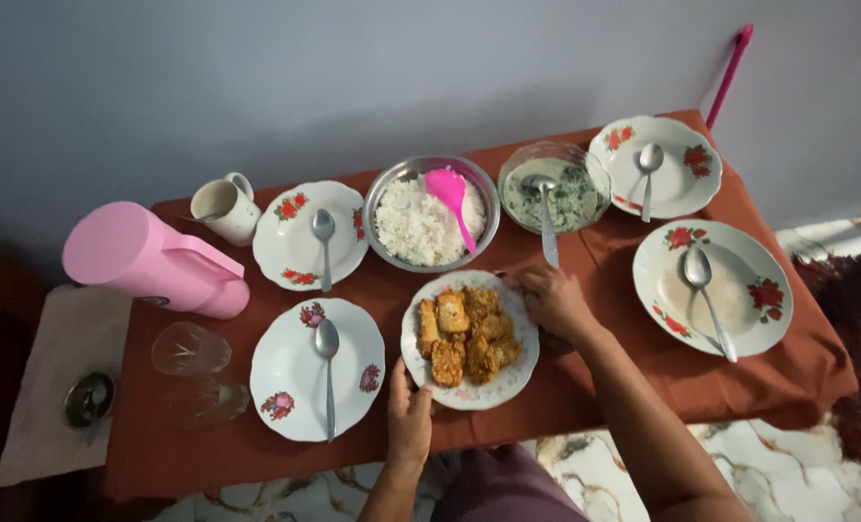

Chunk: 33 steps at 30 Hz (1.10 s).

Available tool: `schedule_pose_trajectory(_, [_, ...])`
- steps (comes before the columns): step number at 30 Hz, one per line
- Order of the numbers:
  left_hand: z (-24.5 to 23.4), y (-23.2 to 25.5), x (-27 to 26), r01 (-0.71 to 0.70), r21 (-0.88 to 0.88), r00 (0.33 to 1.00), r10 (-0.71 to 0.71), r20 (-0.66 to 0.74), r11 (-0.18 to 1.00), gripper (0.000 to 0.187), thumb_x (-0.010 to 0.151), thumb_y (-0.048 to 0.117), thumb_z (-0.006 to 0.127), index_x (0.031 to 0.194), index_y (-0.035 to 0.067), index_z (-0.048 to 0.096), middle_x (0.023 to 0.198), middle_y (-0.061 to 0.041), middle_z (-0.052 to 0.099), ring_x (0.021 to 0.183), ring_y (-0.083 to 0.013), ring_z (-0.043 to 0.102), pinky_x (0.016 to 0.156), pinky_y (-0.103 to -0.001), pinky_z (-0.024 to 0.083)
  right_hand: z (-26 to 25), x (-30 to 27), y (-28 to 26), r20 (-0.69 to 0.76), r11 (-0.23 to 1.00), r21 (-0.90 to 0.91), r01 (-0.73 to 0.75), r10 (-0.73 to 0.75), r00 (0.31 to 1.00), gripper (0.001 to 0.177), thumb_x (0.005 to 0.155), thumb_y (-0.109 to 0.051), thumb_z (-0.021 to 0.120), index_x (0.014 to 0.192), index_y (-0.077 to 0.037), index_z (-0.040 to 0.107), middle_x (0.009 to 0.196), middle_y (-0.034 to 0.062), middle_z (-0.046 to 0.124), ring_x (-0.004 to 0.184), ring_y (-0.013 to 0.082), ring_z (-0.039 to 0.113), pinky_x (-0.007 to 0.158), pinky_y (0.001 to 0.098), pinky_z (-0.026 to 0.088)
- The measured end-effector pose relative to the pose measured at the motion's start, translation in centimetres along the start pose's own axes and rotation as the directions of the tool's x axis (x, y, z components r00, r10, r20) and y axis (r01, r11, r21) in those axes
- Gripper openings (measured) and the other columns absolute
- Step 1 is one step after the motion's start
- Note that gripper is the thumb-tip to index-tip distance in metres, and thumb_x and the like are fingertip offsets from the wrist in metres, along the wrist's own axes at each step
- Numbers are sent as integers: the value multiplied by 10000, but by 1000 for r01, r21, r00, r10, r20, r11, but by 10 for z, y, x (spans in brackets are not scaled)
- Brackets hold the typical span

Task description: Preparing and serving a meal of rice, fried tofu, and side dishes into plates.

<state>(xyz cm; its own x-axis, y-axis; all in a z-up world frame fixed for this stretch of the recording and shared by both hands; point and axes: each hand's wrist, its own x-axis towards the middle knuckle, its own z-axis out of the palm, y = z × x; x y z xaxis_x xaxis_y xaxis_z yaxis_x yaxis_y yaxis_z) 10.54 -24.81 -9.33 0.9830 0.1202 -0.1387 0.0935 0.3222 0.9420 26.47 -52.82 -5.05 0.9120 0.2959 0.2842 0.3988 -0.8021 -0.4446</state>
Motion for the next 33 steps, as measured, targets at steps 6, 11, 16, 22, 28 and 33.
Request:
schedule_pose_trajectory(6, [19,21,-4,161,91,986,-157,-56,983,683,991,90,474,1606,106,180,1414,-165,560,1121,-244,658,852,-399,590,-20,-43,-20,-68,998,-60,-33,28,997,275,820,-159,693,1085,-128,762,1194,62,718,1019,324,650,864,462,533])
schedule_pose_trajectory(11, [19,26,-5,163,17,986,-162,-28,987,672,985,67,458,1594,102,178,1441,-154,529,1188,-239,667,923,-404,634,-19,-73,-13,28,1000,1,-20,20,999,299,782,-193,705,1072,-134,752,1178,52,715,1012,293,686,887,407,580])
schedule_pose_trajectory(16, [21,27,-6,105,27,993,-103,-64,994,675,981,45,466,1603,93,208,1452,-166,526,1200,-256,652,936,-402,622,-47,-61,-20,188,950,-90,-299,311,932,274,859,-273,709,1110,-167,739,1180,49,714,1041,278,704,880,401,598])
schedule_pose_trajectory(22, [24,29,-8,106,1,988,-106,-115,994,664,978,54,462,1592,102,213,1440,-166,532,1192,-249,654,925,-407,626,-38,-58,-21,-16,972,-65,-226,226,974,503,836,-223,700,1333,-150,674,1187,112,693,1017,351,676,857,448,572])
schedule_pose_trajectory(28, [23,22,-7,39,-26,987,-42,-153,999,620,991,27,431,1593,73,291,1415,-180,563,1171,-266,641,910,-406,595,-32,-58,6,292,998,19,-60,52,955,337,824,-224,707,1158,-185,724,1213,39,693,991,282,719,845,404,602])
schedule_pose_trajectory(33, [33,31,-12,46,22,980,-41,-197,999,659,983,38,406,1613,94,218,1474,-166,518,1209,-230,638,944,-393,602,-44,-46,-9,-7,986,-137,-90,90,996,317,765,-224,731,1072,-153,761,1101,59,707,989,326,704,810,433,589])
